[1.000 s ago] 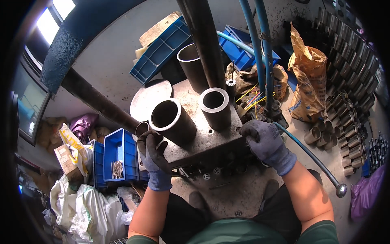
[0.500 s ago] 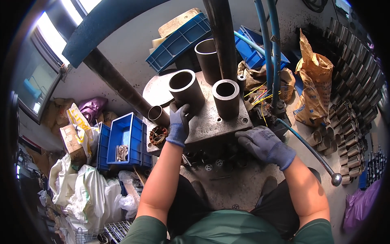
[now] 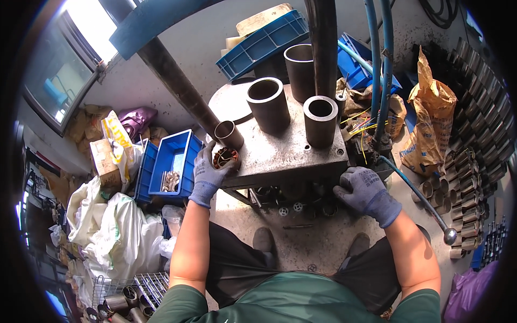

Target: The person assembles metal exhaust components by inserting wire-wrapped internal parts into metal cylinders and using a hydraulic press to secure them. They pick up components from the floor and a side table, align them on the press platform, and operate the press lever to join the sections.

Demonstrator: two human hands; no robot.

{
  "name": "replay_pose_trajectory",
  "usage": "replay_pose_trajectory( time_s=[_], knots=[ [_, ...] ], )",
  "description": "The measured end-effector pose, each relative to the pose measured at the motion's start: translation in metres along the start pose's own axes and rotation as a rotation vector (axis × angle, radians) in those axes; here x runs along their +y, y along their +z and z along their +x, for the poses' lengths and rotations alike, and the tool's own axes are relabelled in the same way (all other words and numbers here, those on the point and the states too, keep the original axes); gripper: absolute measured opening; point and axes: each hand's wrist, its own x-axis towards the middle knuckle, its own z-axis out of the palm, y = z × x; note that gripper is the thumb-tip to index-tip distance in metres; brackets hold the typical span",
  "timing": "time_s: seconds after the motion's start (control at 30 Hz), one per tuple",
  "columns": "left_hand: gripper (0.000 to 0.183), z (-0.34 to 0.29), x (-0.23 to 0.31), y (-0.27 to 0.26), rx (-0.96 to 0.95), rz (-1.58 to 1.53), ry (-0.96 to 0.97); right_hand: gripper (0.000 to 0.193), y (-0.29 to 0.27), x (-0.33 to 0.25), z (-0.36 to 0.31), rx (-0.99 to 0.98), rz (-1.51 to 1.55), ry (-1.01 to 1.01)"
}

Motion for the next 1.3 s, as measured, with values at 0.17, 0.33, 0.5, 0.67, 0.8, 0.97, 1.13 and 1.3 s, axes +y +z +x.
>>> replay_pose_trajectory(
  time_s=[0.17,0.33,0.5,0.67,0.8,0.97,1.13,1.3],
  knots=[
    [0.101,0.003,0.003,0.012,-0.14,-0.055,-0.036,0.029,-0.002,-0.011,0.001,0.033,0.131,0.014],
    [0.104,0.007,0.011,0.019,-0.089,-0.177,-0.079,0.027,0.005,-0.02,0.002,0.048,0.322,0.145],
    [0.093,-0.007,0.068,0.017,-0.136,-0.282,0.202,0.03,0.028,-0.002,-0.005,0.074,0.482,0.152],
    [0.092,-0.026,0.121,0.006,0.002,-0.458,0.603,0.047,0.028,-0.022,0.001,-0.115,1.017,0.469],
    [0.085,-0.035,0.148,0.02,0.065,-0.61,0.752,0.05,0.048,-0.019,-0.002,0.032,1.318,0.346],
    [0.072,-0.037,0.169,0.022,-0.031,-0.625,0.927,0.052,0.049,-0.015,-0.006,0.093,1.212,0.306],
    [0.079,-0.032,0.179,0.031,-0.17,-0.696,0.904,0.052,0.06,0.014,-0.019,0.154,1.037,0.29],
    [0.066,-0.017,0.182,0.044,-0.382,-0.649,0.856,0.057,0.049,0.073,-0.059,0.088,0.634,0.308]
  ],
)
